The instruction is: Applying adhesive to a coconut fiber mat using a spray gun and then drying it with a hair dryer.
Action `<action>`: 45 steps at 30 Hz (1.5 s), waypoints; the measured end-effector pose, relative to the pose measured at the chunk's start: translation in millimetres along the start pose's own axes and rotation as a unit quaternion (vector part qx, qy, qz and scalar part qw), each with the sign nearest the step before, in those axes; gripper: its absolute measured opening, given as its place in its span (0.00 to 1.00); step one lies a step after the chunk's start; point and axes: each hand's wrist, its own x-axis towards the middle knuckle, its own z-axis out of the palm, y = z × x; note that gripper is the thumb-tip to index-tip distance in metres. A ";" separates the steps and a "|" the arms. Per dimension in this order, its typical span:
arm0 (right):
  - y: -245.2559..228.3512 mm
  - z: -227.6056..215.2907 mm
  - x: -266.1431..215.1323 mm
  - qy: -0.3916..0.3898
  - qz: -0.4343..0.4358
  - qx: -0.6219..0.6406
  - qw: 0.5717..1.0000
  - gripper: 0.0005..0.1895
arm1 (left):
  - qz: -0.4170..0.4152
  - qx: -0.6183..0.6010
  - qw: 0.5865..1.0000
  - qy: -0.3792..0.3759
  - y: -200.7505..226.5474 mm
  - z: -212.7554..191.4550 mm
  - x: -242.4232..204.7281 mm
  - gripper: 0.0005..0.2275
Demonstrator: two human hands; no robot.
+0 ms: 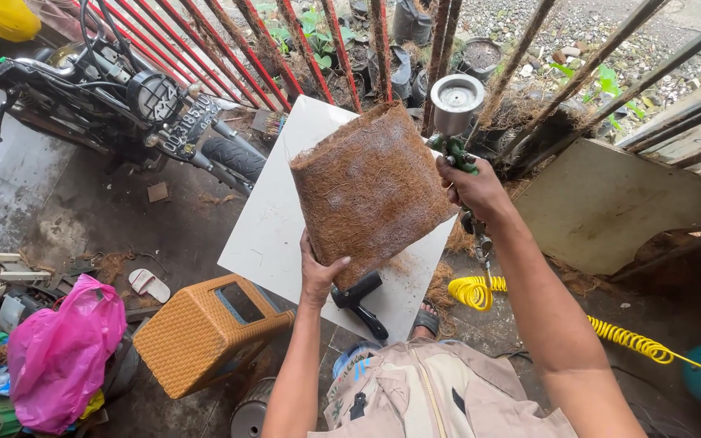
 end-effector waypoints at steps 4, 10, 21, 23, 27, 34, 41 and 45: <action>-9.2 -5.9 -0.9 0.040 0.000 0.032 0.999 0.21 | -0.011 -0.010 1.000 -0.015 15.0 0.2 -2.7 0.52; -22.7 -9.9 -8.7 0.024 0.000 0.029 0.999 0.21 | -0.015 0.013 0.999 -0.026 15.8 -8.9 -0.4 0.53; 0.4 -31.5 14.0 0.041 0.007 0.036 0.998 0.19 | -0.020 0.011 0.999 -0.025 14.9 -20.6 -2.6 0.53; 5.2 -37.4 10.8 0.053 0.007 0.035 0.998 0.20 | -0.030 -0.009 0.999 -0.020 18.1 -20.9 -3.9 0.53; 10.6 -40.9 0.8 0.015 0.028 0.017 0.999 0.18 | -0.036 -0.024 0.999 -0.014 13.3 -17.1 -4.3 0.52; 38.4 -45.2 -22.3 -0.035 0.073 0.000 0.997 0.16 | -0.050 -0.091 0.994 0.040 -7.6 -10.2 -2.9 0.46; 86.3 -50.8 -23.9 0.044 0.064 0.048 0.996 0.18 | -0.059 -0.135 0.987 0.057 -7.4 -2.1 -1.9 0.39; 79.4 -57.5 -21.9 0.043 0.077 0.029 0.996 0.17 | -0.061 -0.132 0.988 0.045 -30.8 -19.3 2.4 0.40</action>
